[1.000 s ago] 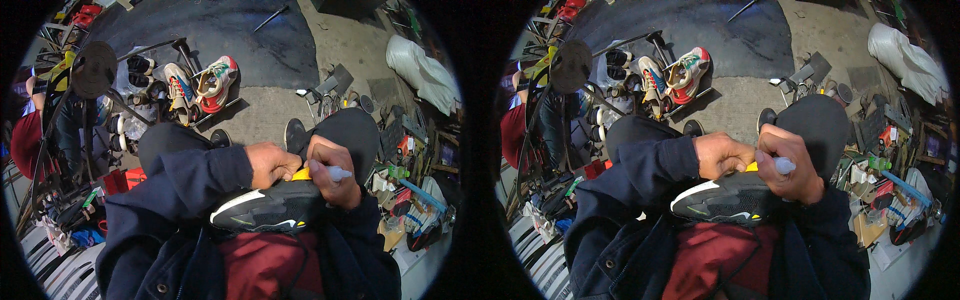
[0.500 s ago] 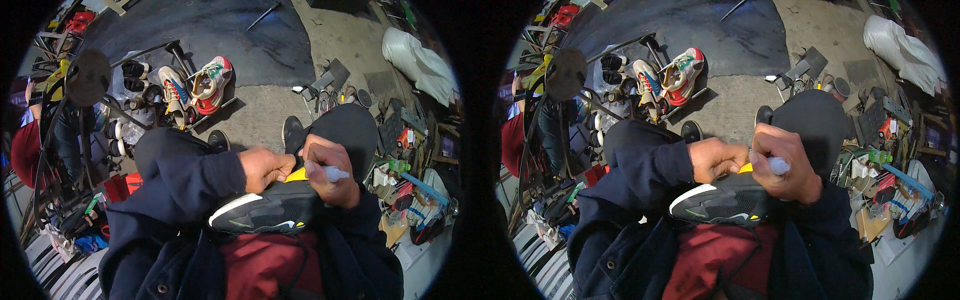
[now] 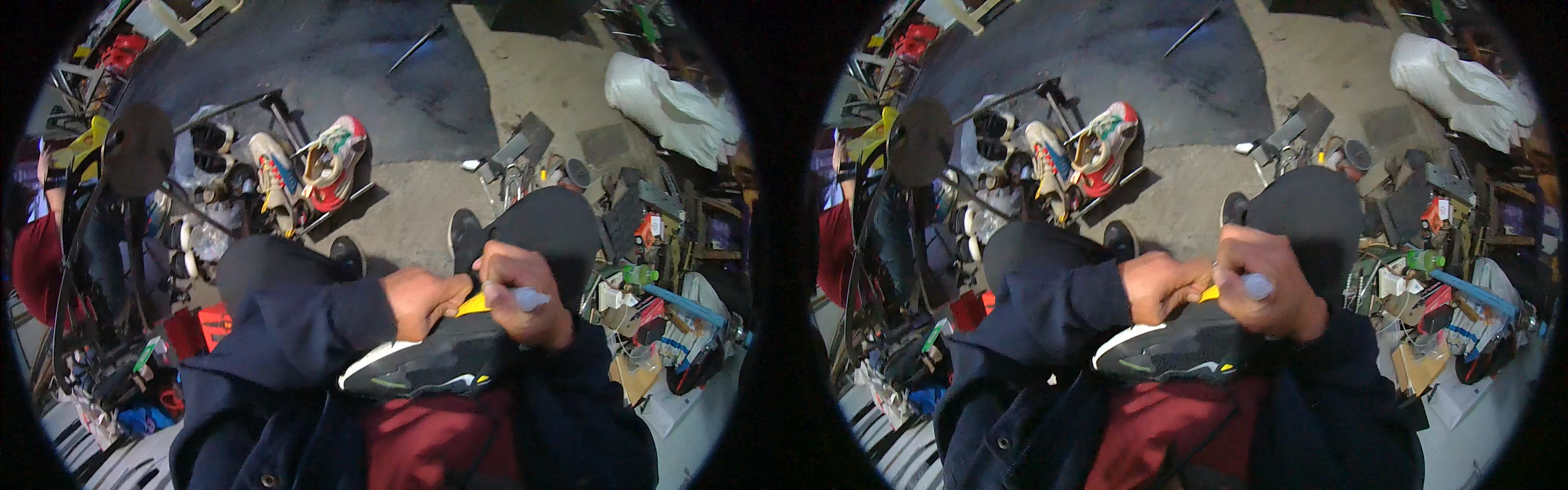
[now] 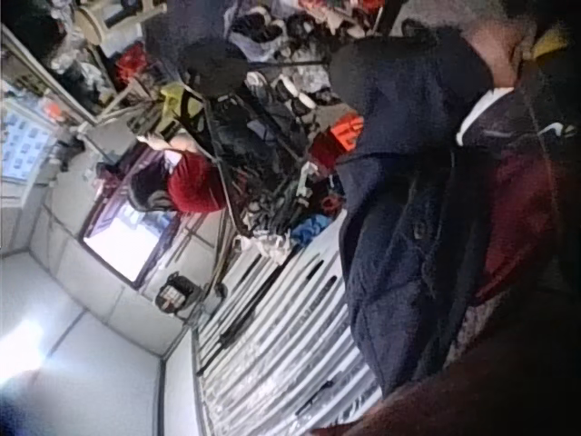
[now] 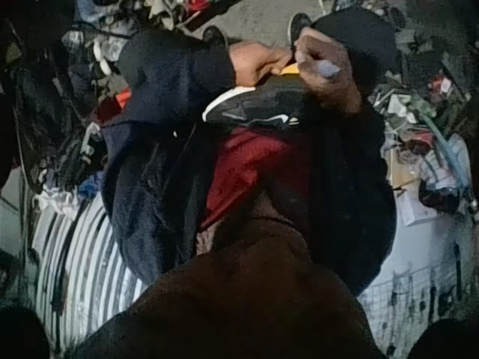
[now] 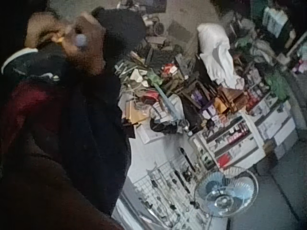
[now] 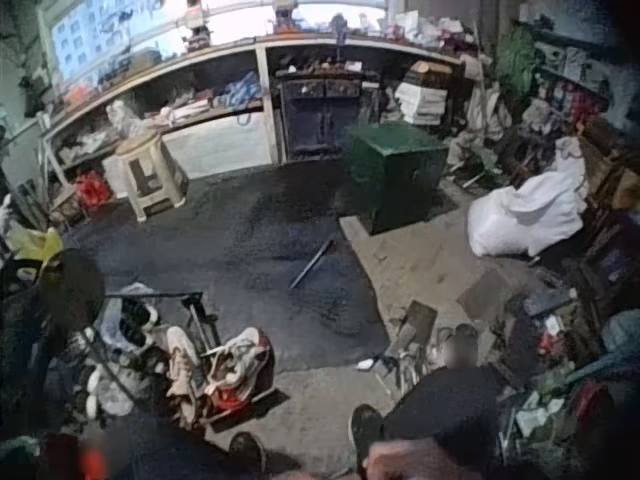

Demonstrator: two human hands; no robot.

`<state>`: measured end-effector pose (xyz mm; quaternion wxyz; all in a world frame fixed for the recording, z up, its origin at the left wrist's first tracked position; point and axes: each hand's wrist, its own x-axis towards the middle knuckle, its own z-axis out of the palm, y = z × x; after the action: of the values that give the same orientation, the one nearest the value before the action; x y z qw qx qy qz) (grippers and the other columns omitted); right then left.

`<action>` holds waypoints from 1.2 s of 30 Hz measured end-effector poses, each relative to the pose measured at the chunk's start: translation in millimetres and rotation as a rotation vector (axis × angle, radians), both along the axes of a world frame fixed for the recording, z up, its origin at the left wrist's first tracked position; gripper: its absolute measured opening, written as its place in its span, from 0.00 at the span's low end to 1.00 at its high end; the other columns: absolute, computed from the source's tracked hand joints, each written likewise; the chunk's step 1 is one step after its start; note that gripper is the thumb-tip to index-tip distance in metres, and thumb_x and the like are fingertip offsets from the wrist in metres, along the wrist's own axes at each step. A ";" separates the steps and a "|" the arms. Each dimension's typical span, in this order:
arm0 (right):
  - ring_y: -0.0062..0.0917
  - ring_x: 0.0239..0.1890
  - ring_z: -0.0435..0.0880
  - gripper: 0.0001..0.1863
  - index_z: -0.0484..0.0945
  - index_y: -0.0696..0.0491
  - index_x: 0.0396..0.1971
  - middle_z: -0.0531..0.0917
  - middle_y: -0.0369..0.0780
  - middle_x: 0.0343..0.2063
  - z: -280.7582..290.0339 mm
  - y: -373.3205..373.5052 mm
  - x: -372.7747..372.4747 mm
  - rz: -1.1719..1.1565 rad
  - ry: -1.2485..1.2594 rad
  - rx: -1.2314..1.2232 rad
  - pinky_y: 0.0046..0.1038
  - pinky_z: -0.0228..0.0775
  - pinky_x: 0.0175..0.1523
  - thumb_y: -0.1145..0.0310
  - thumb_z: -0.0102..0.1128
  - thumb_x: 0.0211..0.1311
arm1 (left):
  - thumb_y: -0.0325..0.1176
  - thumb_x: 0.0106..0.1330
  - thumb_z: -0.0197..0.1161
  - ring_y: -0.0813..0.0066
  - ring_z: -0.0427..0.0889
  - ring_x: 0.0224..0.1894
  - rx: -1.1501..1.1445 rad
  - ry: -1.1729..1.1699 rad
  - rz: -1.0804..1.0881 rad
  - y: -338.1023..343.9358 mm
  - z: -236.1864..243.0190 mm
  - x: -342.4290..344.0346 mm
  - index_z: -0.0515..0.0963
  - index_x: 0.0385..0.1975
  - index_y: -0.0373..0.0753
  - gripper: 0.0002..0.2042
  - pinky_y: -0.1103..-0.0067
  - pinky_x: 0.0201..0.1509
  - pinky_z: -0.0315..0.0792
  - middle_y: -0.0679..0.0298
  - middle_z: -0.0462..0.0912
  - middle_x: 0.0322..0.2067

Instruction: The person applies glue from a small bottle to the yellow heel area of a black sneaker, then presses the glued section with fingers. The person then uses a small metal tool to press and adjust the glued area.

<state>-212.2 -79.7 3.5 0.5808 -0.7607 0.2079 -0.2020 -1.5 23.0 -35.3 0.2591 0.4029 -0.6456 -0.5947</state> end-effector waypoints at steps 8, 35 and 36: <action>0.48 0.28 0.77 0.11 0.70 0.58 0.25 0.74 0.47 0.26 12.1 -0.8 -1.8 0.012 0.014 -0.077 0.42 0.67 0.32 0.73 0.66 0.60 | 0.29 0.72 0.61 0.38 0.82 0.33 0.009 -0.062 -0.026 -3.2 5.6 1.6 0.78 0.49 0.39 0.09 0.57 0.34 0.73 0.43 0.81 0.27; 0.52 0.30 0.77 0.14 0.70 0.59 0.26 0.74 0.48 0.28 18.2 4.8 -2.2 -0.038 0.065 -0.092 0.43 0.68 0.33 0.67 0.61 0.65 | 0.26 0.72 0.60 0.43 0.86 0.37 0.116 -0.089 -0.062 -3.6 13.4 5.6 0.75 0.55 0.42 0.13 0.61 0.40 0.78 0.49 0.86 0.33; 0.52 0.30 0.77 0.13 0.70 0.59 0.26 0.74 0.48 0.28 18.5 4.5 -2.4 -0.034 0.069 -0.092 0.43 0.68 0.34 0.68 0.61 0.65 | 0.27 0.72 0.60 0.43 0.86 0.37 0.140 -0.111 -0.073 -3.7 13.3 5.6 0.75 0.56 0.42 0.14 0.61 0.40 0.79 0.48 0.86 0.34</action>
<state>-214.6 -75.2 22.1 0.5344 -0.7893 0.2313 -0.1948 4.1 19.3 -22.0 0.1726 0.4285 -0.6301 -0.6241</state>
